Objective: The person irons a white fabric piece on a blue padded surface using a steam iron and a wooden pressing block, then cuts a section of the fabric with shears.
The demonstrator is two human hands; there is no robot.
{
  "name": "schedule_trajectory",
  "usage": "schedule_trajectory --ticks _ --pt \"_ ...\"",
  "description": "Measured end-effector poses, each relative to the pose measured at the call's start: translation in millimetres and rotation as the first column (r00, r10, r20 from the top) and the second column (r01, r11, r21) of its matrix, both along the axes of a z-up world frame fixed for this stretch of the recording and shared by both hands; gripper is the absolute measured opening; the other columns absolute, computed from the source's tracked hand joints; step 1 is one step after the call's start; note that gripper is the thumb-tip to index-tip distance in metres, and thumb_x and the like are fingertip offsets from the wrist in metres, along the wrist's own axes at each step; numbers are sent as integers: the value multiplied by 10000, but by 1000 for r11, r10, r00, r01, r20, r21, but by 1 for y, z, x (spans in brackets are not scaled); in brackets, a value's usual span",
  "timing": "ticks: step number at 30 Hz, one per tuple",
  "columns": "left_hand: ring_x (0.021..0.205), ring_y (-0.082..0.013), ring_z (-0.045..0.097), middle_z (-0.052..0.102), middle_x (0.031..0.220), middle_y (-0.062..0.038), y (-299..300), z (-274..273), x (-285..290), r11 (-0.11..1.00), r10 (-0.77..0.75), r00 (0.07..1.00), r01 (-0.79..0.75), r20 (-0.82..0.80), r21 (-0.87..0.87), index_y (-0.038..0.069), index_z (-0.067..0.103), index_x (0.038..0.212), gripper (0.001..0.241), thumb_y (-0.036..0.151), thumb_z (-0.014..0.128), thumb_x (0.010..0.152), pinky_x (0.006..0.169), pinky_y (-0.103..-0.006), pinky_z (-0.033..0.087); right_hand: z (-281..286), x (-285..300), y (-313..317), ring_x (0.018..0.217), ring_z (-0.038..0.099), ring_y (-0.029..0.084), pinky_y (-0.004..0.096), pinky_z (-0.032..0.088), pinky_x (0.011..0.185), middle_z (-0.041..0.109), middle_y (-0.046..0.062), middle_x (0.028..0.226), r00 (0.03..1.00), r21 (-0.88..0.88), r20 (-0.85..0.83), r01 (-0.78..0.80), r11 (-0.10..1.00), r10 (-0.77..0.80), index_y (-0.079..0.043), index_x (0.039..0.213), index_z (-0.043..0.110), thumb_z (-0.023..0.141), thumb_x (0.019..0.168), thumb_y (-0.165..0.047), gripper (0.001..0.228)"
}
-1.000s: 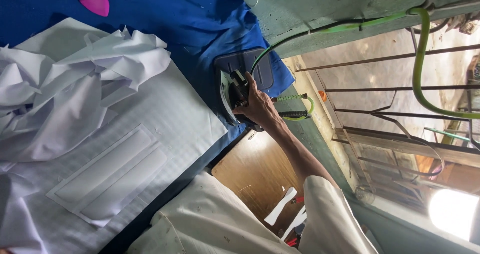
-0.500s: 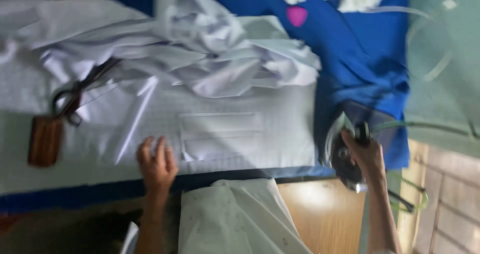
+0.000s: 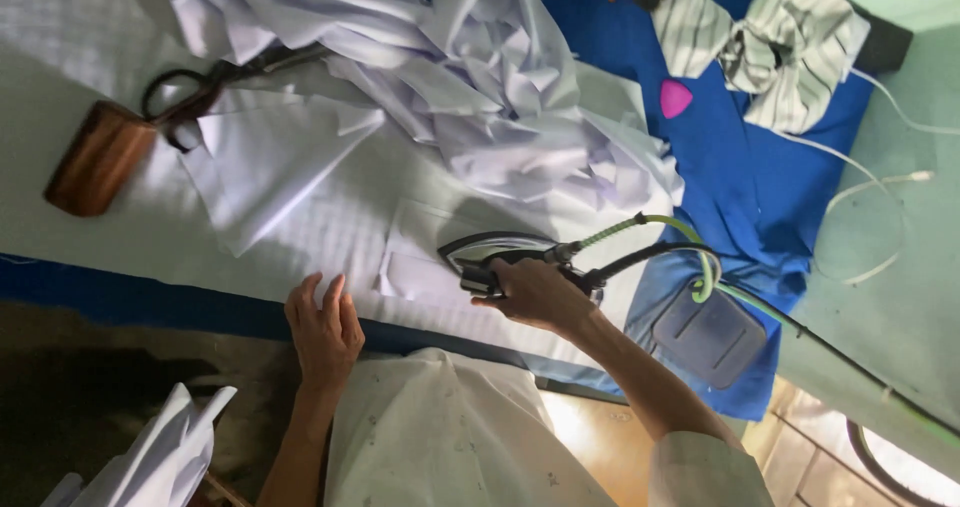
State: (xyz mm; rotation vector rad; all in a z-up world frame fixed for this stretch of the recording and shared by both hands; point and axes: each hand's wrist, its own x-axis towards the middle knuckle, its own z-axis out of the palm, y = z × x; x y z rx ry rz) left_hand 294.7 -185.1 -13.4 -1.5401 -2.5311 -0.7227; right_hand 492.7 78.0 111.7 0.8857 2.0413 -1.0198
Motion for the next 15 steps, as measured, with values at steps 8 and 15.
schedule_trajectory --ticks 8,15 --pt "1130 -322 513 503 1242 -174 -46 -8 -54 979 191 981 -187 42 -80 98 643 1230 190 139 566 1061 990 -444 459 -34 -91 -14 799 732 445 534 602 676 692 187 764 993 185 -111 53 981 -33 -126 1037 641 657 839 -420 356" --pt "1069 -352 610 601 1184 -177 -15 15 -158 997 40 995 -45 91 60 9 671 1313 257 98 572 1094 942 -458 473 -36 -124 -9 796 743 426 510 617 665 709 171 774 983 205 -94 175 963 -159 -149 978 671 647 783 -370 295"
